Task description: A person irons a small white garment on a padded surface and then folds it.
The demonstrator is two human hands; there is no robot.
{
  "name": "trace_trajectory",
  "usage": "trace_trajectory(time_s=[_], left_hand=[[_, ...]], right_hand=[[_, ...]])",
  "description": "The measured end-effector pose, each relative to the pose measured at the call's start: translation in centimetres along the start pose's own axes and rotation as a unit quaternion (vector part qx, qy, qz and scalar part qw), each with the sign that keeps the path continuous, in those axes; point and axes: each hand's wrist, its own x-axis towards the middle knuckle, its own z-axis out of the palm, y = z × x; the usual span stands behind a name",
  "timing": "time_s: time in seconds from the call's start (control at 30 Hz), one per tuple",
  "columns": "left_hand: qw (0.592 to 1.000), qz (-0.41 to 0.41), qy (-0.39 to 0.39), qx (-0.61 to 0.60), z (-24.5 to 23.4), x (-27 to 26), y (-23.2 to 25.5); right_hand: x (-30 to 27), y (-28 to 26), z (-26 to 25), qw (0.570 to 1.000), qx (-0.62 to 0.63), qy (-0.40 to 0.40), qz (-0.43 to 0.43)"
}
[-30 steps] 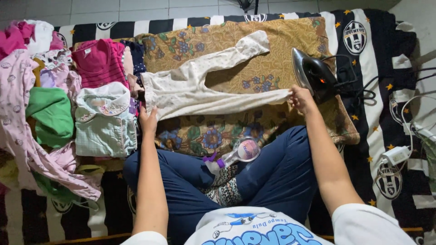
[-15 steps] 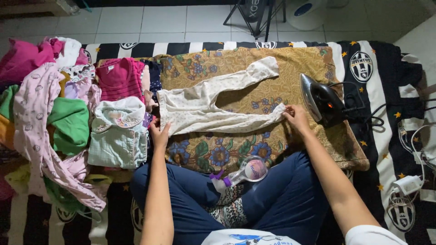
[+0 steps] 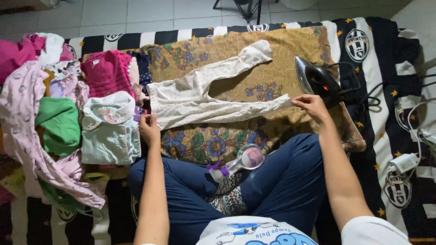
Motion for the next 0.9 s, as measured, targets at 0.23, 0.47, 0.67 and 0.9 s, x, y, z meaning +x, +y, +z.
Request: trace_trajectory(time_s=[0.23,0.47,0.67,0.9], left_hand=[[0.995,-0.024,0.059,-0.079,0.5,1.5,1.9],[0.904,-0.234,-0.164,-0.318,0.1,1.6,9.6],[0.829,-0.321,-0.290,-0.354,1.2,0.8,7.6],[0.892,-0.150,-0.382,-0.191,4.3,0.8,-4.0]], right_hand=[[-3.5,-0.4,-3.2,0.999,0.014,-0.046,0.012],[-0.8,4.0,-1.1,0.985,0.020,-0.164,0.057],[1.1,5.3,0.1,0.978,-0.091,-0.180,0.050],[0.0,-0.1,-0.6,0.988,0.055,-0.121,0.079]])
